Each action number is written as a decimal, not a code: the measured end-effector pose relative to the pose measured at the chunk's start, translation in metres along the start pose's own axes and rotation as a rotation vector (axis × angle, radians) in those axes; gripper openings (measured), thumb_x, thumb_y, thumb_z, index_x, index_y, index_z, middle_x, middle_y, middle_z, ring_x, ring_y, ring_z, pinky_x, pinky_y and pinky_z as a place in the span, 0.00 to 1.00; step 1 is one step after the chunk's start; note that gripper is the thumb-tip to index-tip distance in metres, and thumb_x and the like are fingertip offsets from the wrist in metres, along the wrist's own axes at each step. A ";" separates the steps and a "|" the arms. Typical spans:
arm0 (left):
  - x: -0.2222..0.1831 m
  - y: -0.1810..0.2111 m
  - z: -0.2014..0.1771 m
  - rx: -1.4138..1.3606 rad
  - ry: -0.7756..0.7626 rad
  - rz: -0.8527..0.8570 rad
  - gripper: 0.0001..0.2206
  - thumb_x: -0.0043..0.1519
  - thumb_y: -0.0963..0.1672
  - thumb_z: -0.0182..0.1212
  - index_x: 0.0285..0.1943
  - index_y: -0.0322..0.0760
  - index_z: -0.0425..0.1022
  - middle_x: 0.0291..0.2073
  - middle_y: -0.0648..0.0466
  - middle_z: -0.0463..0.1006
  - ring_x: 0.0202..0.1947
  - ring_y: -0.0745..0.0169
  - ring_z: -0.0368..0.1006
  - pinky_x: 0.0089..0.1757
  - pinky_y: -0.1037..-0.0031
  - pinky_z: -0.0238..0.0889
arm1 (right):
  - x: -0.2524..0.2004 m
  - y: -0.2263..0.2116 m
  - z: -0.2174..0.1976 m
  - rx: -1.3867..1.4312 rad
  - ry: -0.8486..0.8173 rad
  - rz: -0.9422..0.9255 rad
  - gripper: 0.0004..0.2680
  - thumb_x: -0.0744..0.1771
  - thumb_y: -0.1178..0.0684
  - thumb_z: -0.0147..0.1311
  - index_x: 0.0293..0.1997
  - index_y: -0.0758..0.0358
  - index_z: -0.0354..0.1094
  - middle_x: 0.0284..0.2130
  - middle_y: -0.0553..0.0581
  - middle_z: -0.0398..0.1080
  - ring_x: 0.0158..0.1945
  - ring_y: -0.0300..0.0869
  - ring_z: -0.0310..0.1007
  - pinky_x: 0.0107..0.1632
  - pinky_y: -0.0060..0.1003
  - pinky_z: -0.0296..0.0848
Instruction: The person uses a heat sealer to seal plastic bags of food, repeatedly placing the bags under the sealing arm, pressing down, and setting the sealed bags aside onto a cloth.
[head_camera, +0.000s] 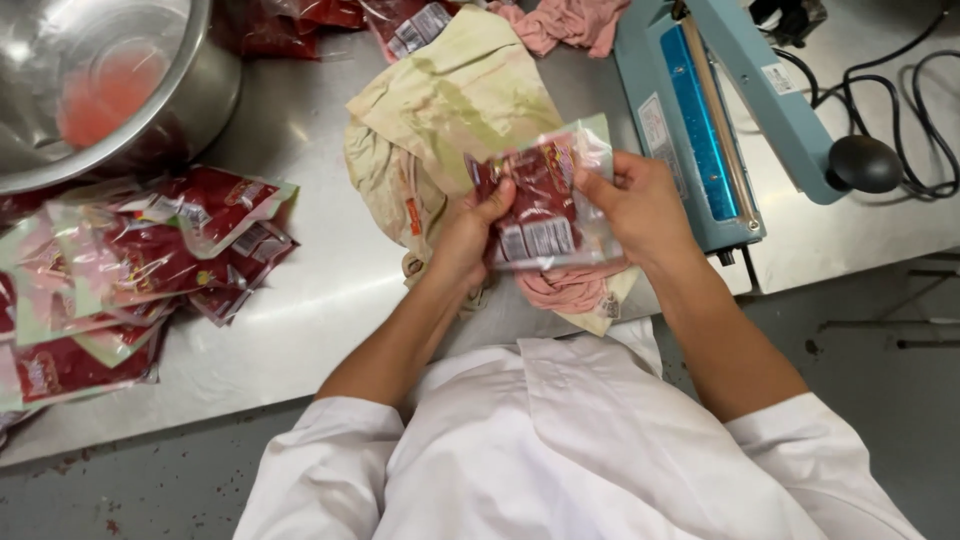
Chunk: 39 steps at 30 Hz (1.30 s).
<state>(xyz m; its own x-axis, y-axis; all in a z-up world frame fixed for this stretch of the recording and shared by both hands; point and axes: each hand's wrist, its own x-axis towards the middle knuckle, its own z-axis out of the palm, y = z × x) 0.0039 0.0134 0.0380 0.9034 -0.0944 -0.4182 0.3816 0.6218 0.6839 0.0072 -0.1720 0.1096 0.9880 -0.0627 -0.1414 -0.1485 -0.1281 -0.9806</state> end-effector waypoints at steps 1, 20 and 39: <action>0.008 0.011 -0.004 -0.003 0.008 0.007 0.13 0.61 0.46 0.71 0.48 0.31 0.76 0.33 0.49 0.80 0.37 0.55 0.80 0.40 0.66 0.76 | 0.012 0.005 0.009 0.000 -0.011 -0.001 0.04 0.66 0.56 0.66 0.41 0.61 0.77 0.22 0.44 0.71 0.26 0.27 0.69 0.31 0.22 0.71; 0.061 0.030 -0.046 1.956 -0.140 0.944 0.22 0.70 0.44 0.53 0.73 0.29 0.66 0.71 0.37 0.65 0.73 0.40 0.55 0.68 0.49 0.44 | 0.122 0.103 0.044 -0.048 -0.070 0.233 0.08 0.69 0.54 0.56 0.41 0.72 0.72 0.21 0.56 0.67 0.20 0.39 0.74 0.26 0.36 0.81; 0.032 0.084 -0.039 1.453 -0.409 0.456 0.39 0.70 0.62 0.26 0.79 0.43 0.17 0.80 0.46 0.20 0.80 0.46 0.20 0.73 0.45 0.20 | 0.079 0.013 0.051 -0.330 -0.168 0.286 0.11 0.69 0.52 0.58 0.26 0.51 0.62 0.17 0.46 0.56 0.18 0.35 0.50 0.22 0.35 0.49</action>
<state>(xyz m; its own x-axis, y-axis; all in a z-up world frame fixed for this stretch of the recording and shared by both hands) 0.0567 0.0924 0.0589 0.8880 -0.4599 -0.0061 -0.2898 -0.5696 0.7691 0.0857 -0.1281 0.0783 0.8949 0.0160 -0.4460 -0.3946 -0.4386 -0.8074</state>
